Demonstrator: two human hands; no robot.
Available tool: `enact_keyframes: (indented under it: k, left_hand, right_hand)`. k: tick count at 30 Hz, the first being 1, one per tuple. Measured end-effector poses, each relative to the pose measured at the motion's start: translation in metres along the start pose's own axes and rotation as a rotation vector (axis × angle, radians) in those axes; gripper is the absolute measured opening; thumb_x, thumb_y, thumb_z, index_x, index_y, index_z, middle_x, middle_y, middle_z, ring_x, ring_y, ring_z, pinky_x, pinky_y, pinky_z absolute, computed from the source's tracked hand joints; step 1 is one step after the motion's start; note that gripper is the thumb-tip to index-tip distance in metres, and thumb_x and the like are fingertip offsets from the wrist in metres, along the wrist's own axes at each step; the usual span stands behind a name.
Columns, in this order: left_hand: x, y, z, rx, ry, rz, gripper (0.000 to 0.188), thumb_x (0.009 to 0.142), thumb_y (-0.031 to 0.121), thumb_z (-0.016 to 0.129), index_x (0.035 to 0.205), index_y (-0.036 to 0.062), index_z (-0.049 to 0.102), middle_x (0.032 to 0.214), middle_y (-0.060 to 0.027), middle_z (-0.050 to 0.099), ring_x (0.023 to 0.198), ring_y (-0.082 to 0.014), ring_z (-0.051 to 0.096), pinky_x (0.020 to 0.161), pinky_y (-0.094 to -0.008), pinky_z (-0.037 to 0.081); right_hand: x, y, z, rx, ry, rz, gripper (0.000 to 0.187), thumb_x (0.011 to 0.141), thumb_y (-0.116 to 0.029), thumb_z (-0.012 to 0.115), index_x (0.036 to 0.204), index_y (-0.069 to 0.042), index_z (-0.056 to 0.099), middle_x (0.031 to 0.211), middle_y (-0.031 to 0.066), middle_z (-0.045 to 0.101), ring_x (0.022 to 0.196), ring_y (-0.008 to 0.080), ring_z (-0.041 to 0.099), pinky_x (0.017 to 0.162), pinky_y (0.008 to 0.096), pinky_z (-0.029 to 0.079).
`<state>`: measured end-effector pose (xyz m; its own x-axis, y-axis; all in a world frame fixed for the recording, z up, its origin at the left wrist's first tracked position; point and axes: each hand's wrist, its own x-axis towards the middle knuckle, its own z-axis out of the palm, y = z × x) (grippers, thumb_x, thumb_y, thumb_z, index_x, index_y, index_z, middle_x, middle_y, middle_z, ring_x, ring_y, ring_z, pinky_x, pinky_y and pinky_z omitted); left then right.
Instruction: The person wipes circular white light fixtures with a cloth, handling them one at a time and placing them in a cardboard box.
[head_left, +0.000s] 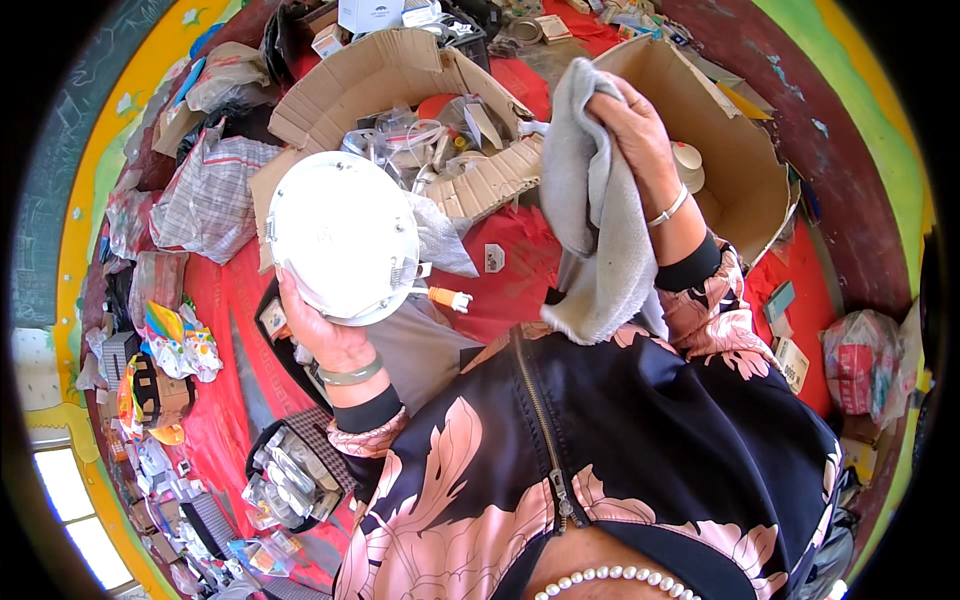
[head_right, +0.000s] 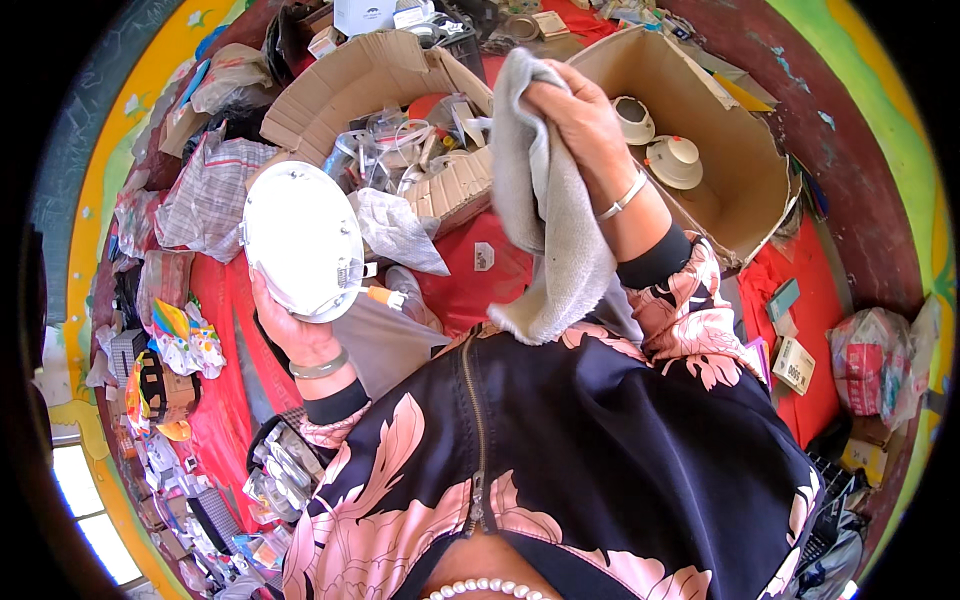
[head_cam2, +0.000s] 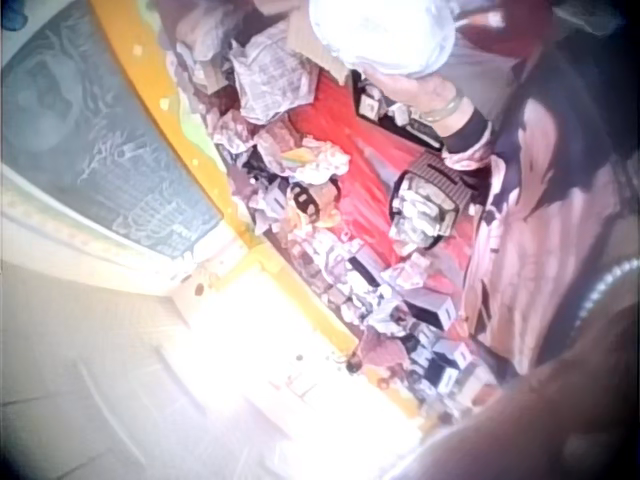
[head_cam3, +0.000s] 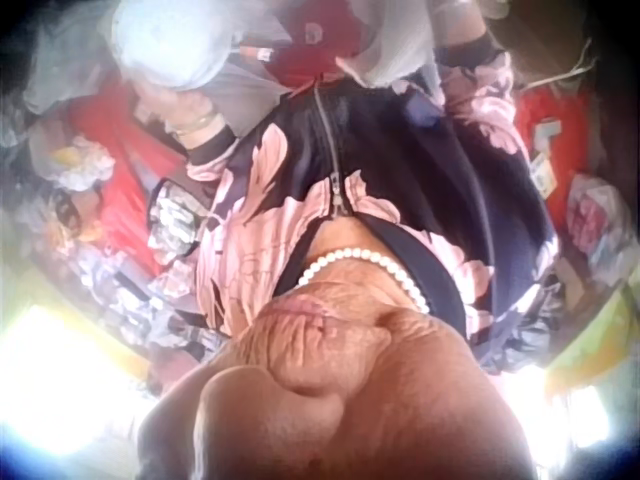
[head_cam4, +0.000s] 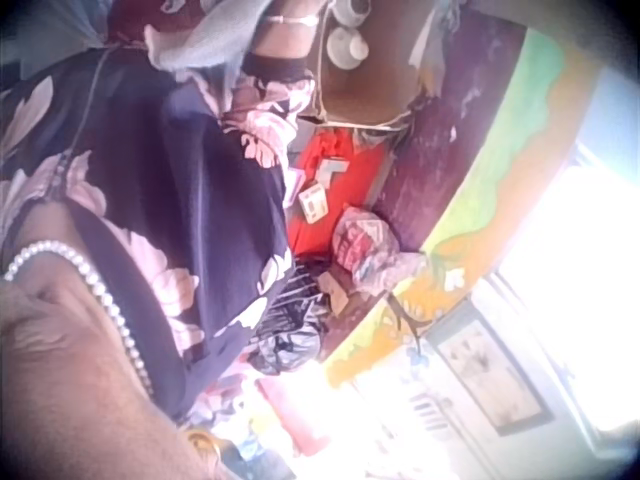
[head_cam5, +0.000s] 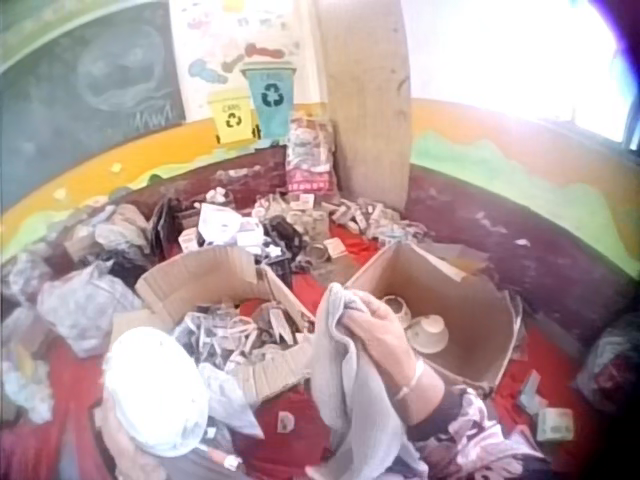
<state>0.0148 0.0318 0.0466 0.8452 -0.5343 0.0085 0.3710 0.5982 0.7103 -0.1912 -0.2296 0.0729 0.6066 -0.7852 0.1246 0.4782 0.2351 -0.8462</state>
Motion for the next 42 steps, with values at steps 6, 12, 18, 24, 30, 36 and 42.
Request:
enact_keyframes:
  k: [6, 12, 18, 24, 30, 36, 42]
  left_hand:
    - [-0.005, -0.008, 0.007, -0.062, -0.124, -0.051, 0.051, 0.092, 0.031, 0.044, 0.133, 0.0022, 0.036, 0.134, -0.0133, 0.043, 0.120, -0.0302, 0.044, 0.101, -0.0452, 0.036]
    - [-0.017, -0.015, 0.025, 0.017, -0.136, -0.028, 0.052, 0.092, 0.030, 0.044, 0.132, -0.0014, 0.035, 0.133, -0.0147, 0.042, 0.121, -0.0299, 0.043, 0.101, -0.0440, 0.034]
    - [-0.019, -0.023, 0.031, 0.014, -0.097, -0.003, 0.050, 0.091, 0.029, 0.045, 0.131, -0.0009, 0.036, 0.132, -0.0148, 0.044, 0.119, -0.0293, 0.045, 0.100, -0.0433, 0.036]
    - [-0.018, -0.028, 0.023, 0.032, 0.004, -0.013, 0.049, 0.093, 0.031, 0.044, 0.129, -0.0017, 0.038, 0.128, -0.0138, 0.047, 0.115, -0.0273, 0.048, 0.097, -0.0409, 0.039]
    - [-0.013, -0.027, 0.020, 0.000, 0.032, 0.018, 0.049, 0.091, 0.028, 0.046, 0.130, -0.0013, 0.039, 0.130, -0.0141, 0.047, 0.117, -0.0285, 0.047, 0.099, -0.0430, 0.037]
    - [-0.009, -0.020, 0.016, 0.104, -0.118, 0.066, 0.051, 0.092, 0.028, 0.045, 0.131, -0.0015, 0.036, 0.132, -0.0139, 0.044, 0.120, -0.0282, 0.044, 0.101, -0.0417, 0.035]
    - [-0.017, -0.012, 0.026, 0.156, -0.153, 0.129, 0.053, 0.091, 0.030, 0.046, 0.129, -0.0052, 0.037, 0.130, -0.0158, 0.045, 0.119, -0.0275, 0.045, 0.100, -0.0407, 0.036]
  right_hand:
    - [-0.009, 0.014, 0.039, -0.151, -0.198, 0.125, 0.025, 0.080, -0.009, 0.058, 0.103, 0.001, 0.059, 0.090, 0.0033, 0.060, 0.079, 0.0105, 0.057, 0.071, 0.0218, 0.046]
    - [-0.006, 0.019, 0.070, -0.650, -0.446, 0.045, 0.027, 0.081, -0.013, 0.056, 0.104, 0.001, 0.060, 0.083, 0.0028, 0.060, 0.078, 0.0090, 0.052, 0.074, 0.0237, 0.044]
    - [-0.010, 0.018, 0.078, -0.733, -0.379, 0.126, 0.031, 0.079, -0.021, 0.053, 0.096, 0.004, 0.061, 0.073, 0.0031, 0.059, 0.069, 0.0093, 0.050, 0.066, 0.0265, 0.044]
    - [-0.014, 0.053, 0.066, -0.619, -0.341, 0.160, 0.028, 0.076, -0.021, 0.054, 0.086, 0.005, 0.060, 0.067, 0.0066, 0.058, 0.064, 0.0127, 0.051, 0.062, 0.0286, 0.044]
    - [-0.026, 0.074, 0.055, -0.476, -0.388, 0.285, 0.028, 0.078, -0.020, 0.055, 0.089, 0.005, 0.062, 0.073, 0.0028, 0.059, 0.066, 0.0096, 0.050, 0.061, 0.0256, 0.043]
    - [-0.035, 0.068, 0.057, -0.158, -0.287, 0.380, 0.026, 0.081, -0.017, 0.057, 0.093, 0.006, 0.062, 0.077, 0.0003, 0.060, 0.064, 0.0065, 0.050, 0.058, 0.0221, 0.042]
    - [-0.032, 0.045, 0.064, -0.313, -0.321, 0.233, 0.027, 0.080, -0.016, 0.056, 0.098, 0.004, 0.063, 0.074, -0.0009, 0.058, 0.066, 0.0054, 0.050, 0.060, 0.0213, 0.043]
